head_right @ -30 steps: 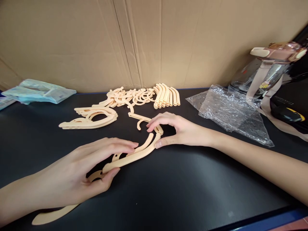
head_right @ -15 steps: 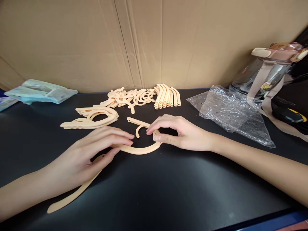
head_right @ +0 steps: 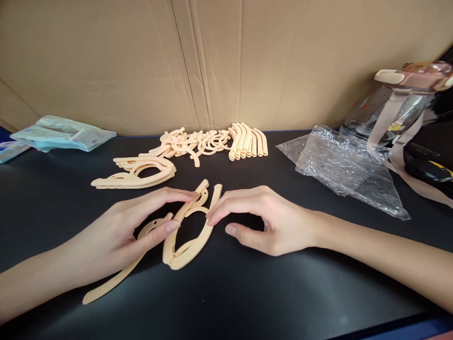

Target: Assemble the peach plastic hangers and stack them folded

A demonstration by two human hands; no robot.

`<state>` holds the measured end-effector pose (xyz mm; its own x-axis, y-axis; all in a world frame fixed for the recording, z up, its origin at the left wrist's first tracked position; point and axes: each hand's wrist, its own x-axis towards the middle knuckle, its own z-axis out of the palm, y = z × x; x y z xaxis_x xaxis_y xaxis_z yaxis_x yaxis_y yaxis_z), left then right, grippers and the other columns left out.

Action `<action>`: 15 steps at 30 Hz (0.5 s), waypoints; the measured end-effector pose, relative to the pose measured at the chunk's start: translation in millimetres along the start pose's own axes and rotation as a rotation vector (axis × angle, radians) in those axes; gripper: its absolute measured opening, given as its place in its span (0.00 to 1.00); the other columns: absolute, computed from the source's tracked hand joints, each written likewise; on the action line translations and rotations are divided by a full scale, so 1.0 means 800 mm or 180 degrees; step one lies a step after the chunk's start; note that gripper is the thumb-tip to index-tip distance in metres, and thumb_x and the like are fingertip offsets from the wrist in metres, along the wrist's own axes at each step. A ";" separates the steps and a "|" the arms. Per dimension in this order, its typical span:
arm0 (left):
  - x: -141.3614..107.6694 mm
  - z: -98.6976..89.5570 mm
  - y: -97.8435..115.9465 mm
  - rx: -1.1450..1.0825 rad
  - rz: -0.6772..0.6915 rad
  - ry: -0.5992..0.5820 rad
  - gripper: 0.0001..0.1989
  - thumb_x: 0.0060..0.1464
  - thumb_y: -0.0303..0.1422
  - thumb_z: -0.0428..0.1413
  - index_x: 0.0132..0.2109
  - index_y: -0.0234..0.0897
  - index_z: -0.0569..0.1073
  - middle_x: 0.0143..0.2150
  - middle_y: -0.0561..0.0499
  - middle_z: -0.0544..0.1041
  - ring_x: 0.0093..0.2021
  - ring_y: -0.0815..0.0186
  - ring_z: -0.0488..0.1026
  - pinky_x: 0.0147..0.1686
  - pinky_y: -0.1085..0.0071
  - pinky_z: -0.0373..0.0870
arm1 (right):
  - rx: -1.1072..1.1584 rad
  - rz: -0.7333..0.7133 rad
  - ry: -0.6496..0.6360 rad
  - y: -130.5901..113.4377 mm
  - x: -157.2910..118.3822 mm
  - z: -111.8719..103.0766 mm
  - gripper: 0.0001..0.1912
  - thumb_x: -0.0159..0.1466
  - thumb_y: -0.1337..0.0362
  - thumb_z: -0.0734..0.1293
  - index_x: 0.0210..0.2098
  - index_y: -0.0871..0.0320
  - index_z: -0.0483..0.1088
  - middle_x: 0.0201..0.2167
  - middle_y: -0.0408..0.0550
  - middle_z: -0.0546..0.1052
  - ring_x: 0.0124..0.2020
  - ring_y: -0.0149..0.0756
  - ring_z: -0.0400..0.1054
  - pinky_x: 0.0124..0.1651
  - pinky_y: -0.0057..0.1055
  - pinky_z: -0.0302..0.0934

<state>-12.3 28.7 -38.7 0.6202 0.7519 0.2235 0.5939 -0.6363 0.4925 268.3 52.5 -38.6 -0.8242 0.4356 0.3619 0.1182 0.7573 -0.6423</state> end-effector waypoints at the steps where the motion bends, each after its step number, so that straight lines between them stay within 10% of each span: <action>1: -0.001 0.001 0.001 0.0039 0.0044 -0.0066 0.16 0.71 0.40 0.48 0.62 0.48 0.66 0.59 0.52 0.74 0.55 0.64 0.74 0.49 0.72 0.71 | -0.0104 -0.0051 0.0038 0.000 0.000 0.001 0.12 0.68 0.76 0.63 0.49 0.62 0.73 0.49 0.53 0.78 0.48 0.32 0.73 0.52 0.29 0.68; 15: -0.001 0.003 -0.006 0.1080 0.0822 0.0115 0.14 0.71 0.36 0.48 0.57 0.37 0.71 0.59 0.48 0.74 0.57 0.60 0.71 0.58 0.64 0.63 | -0.1445 -0.0346 0.0108 0.001 0.001 0.012 0.10 0.70 0.62 0.67 0.46 0.63 0.75 0.40 0.51 0.76 0.43 0.37 0.67 0.51 0.36 0.60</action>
<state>-14.3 30.6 -43.4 0.7558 0.5622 0.3356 0.5602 -0.8206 0.1130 262.6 49.3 -45.3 -0.8275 0.3518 0.4375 0.2688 0.9325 -0.2414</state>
